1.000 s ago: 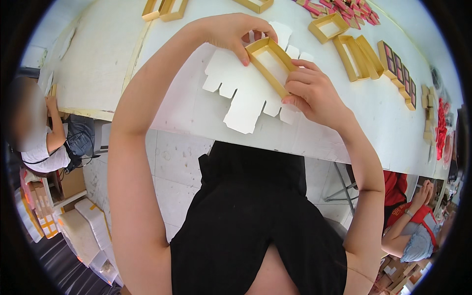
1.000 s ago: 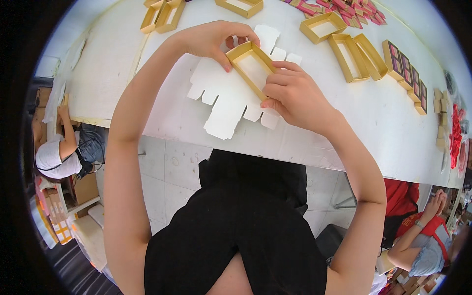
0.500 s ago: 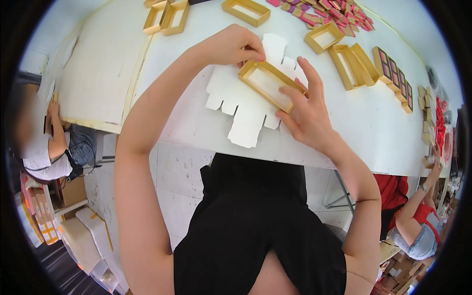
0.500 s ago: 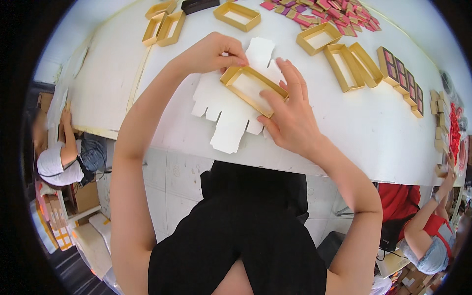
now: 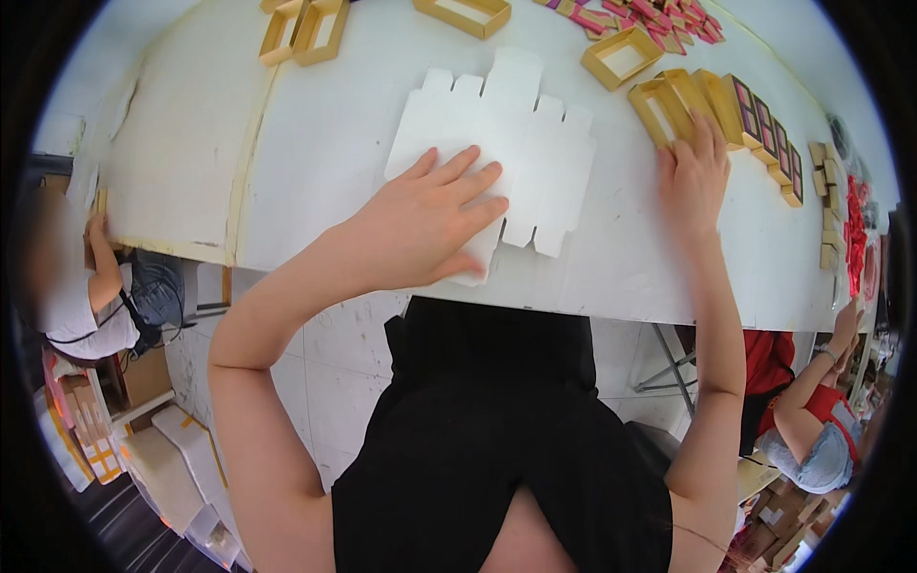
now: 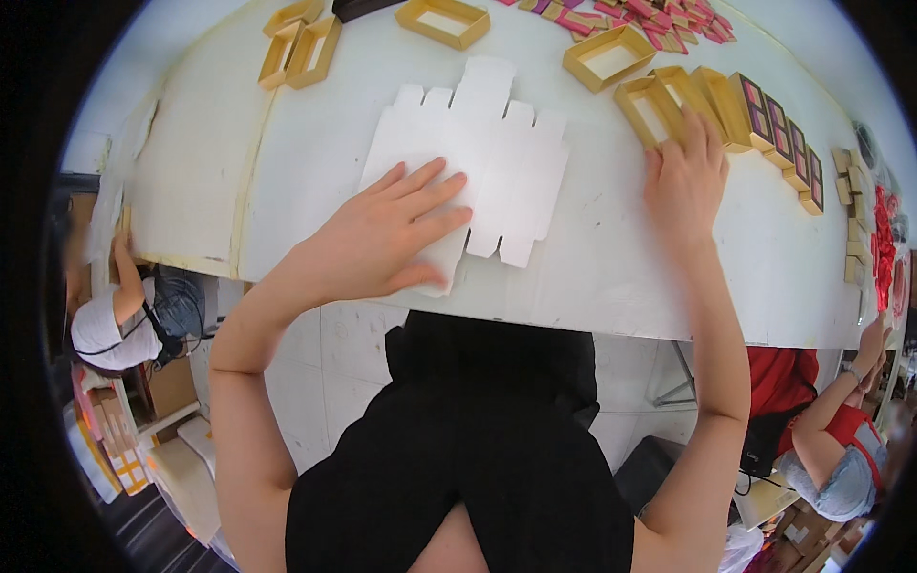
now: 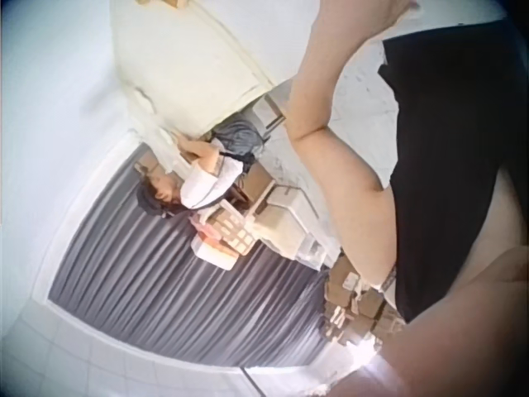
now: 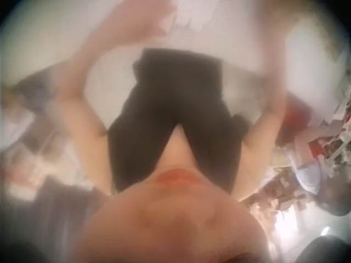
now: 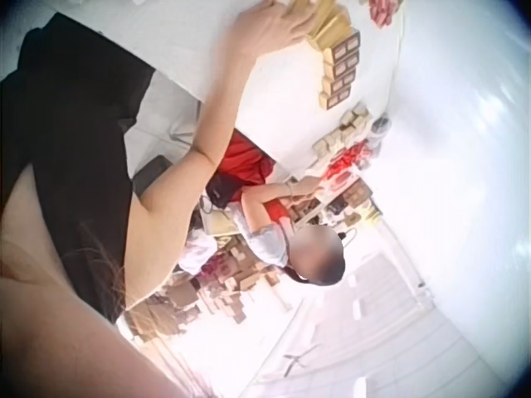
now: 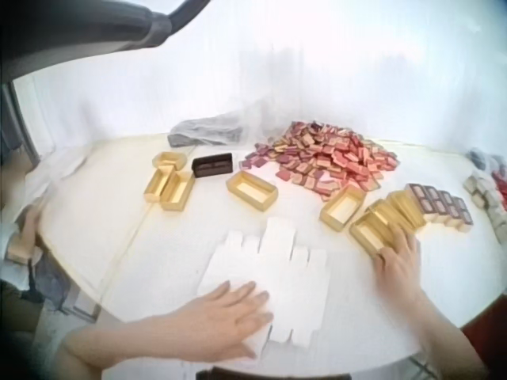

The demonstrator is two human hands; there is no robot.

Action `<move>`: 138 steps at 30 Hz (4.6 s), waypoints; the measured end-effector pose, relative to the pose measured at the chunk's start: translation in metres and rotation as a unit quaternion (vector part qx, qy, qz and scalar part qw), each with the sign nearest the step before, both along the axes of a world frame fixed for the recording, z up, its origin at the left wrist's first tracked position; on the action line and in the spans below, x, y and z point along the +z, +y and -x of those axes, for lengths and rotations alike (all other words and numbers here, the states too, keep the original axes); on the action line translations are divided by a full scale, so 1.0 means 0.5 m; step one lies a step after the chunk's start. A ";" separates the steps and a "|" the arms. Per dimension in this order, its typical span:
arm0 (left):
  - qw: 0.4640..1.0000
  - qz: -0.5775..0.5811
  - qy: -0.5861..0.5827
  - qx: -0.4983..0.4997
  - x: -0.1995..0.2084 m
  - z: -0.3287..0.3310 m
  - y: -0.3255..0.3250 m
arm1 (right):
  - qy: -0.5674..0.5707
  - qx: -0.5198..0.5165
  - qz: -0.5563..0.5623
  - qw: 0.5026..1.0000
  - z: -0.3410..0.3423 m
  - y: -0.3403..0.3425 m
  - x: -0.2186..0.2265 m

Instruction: The person folds flat cardboard pieces into small rectangular boxes and places them on the table. Then the person picks up dark rectangular inserts and places them inside the assembled boxes.

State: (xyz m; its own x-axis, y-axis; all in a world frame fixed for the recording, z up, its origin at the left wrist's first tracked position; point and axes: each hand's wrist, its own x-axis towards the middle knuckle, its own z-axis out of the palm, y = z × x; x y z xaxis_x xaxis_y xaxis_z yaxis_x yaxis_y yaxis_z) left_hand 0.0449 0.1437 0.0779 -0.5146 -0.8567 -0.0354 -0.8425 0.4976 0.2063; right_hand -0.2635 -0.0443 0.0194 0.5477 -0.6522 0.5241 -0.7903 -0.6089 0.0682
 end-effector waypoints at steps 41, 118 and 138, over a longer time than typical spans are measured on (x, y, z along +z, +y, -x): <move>0.917 0.028 0.244 0.315 -0.046 0.045 -0.010 | -0.037 0.490 -0.072 0.868 -0.195 0.072 0.056; 0.979 0.186 0.029 -0.073 0.085 -0.061 -0.070 | -0.050 0.423 -0.277 0.861 -0.168 0.097 0.223; 0.948 0.263 0.165 -0.066 -0.069 -0.071 -0.037 | -0.020 0.506 -0.173 0.845 -0.163 0.090 0.046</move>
